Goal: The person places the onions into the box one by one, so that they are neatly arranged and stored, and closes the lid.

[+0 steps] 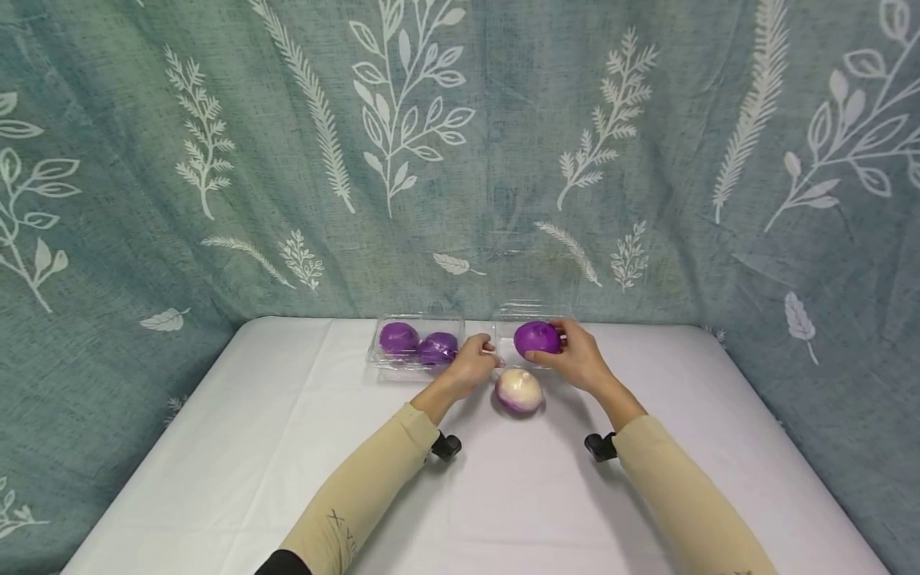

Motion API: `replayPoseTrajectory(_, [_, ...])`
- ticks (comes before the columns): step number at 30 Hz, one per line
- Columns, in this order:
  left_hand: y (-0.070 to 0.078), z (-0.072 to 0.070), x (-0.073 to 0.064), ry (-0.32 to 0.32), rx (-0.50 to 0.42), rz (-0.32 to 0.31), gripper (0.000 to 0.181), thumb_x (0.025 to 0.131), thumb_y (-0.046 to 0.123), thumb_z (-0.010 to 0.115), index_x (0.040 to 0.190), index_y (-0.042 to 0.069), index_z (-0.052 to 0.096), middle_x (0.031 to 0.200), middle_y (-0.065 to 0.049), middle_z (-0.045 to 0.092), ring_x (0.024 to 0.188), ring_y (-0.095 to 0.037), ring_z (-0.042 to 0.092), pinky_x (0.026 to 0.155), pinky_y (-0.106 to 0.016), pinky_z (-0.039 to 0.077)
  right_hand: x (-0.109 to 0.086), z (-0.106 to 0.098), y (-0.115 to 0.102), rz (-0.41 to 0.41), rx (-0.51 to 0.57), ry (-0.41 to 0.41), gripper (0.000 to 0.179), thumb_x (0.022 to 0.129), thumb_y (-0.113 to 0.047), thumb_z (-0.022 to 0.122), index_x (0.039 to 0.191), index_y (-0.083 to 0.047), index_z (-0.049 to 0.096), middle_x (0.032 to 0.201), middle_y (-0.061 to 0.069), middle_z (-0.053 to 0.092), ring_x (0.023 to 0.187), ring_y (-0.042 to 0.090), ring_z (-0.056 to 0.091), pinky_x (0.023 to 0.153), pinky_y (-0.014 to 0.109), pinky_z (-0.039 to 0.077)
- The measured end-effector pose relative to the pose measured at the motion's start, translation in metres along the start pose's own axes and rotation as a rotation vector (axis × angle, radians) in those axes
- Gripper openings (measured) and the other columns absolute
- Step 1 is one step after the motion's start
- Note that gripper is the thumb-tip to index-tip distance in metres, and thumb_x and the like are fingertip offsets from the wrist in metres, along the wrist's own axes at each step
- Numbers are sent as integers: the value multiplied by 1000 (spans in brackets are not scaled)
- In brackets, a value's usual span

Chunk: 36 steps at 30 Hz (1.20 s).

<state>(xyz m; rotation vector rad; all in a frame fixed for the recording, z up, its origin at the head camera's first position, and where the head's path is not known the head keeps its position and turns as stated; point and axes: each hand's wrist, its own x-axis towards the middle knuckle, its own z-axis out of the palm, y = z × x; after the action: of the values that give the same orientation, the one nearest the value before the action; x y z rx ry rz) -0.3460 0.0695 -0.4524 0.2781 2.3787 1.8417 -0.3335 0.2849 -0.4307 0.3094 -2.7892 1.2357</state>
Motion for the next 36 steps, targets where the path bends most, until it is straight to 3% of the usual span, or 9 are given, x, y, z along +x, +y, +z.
replayPoseTrajectory(4, [0, 1, 1, 3, -4, -3, 39, 83, -16, 56, 121, -20, 53, 109, -23, 59, 90, -21, 57, 79, -30, 55, 6, 4, 2, -12, 5, -2, 81, 88, -34, 83, 145, 6, 42, 140, 31, 52, 123, 47, 57, 102, 56, 52])
replayPoseTrajectory(8, [1, 1, 0, 6, 0, -15, 51, 83, -15, 57, 133, -20, 48, 120, -27, 58, 101, -25, 58, 93, -35, 55, 12, 9, 3, -19, 6, -5, 80, 88, -32, 83, 145, 6, 43, 139, 31, 53, 123, 47, 57, 101, 56, 53])
replayPoseTrajectory(19, [2, 0, -1, 5, -4, -43, 61, 86, -12, 59, 144, -18, 41, 129, -26, 56, 113, -28, 56, 106, -41, 51, 26, 21, 4, -55, -56, -35, 74, 91, -31, 79, 142, 10, 44, 134, 34, 56, 117, 47, 61, 99, 55, 55])
replayPoseTrajectory(26, [2, 1, -1, -2, -23, -54, 63, 83, -16, 52, 145, -18, 39, 126, -25, 55, 107, -25, 56, 102, -39, 52, 33, 25, 4, -53, -118, -65, 72, 93, -33, 77, 141, 10, 45, 131, 34, 57, 118, 47, 60, 100, 55, 54])
replayPoseTrajectory(36, [0, 1, 2, 13, -14, -61, 63, 85, -14, 55, 146, -16, 41, 124, -21, 58, 113, -28, 55, 105, -40, 51, 41, 28, 7, -61, -146, -102, 74, 93, -31, 77, 141, 14, 42, 132, 36, 56, 120, 49, 59, 101, 56, 53])
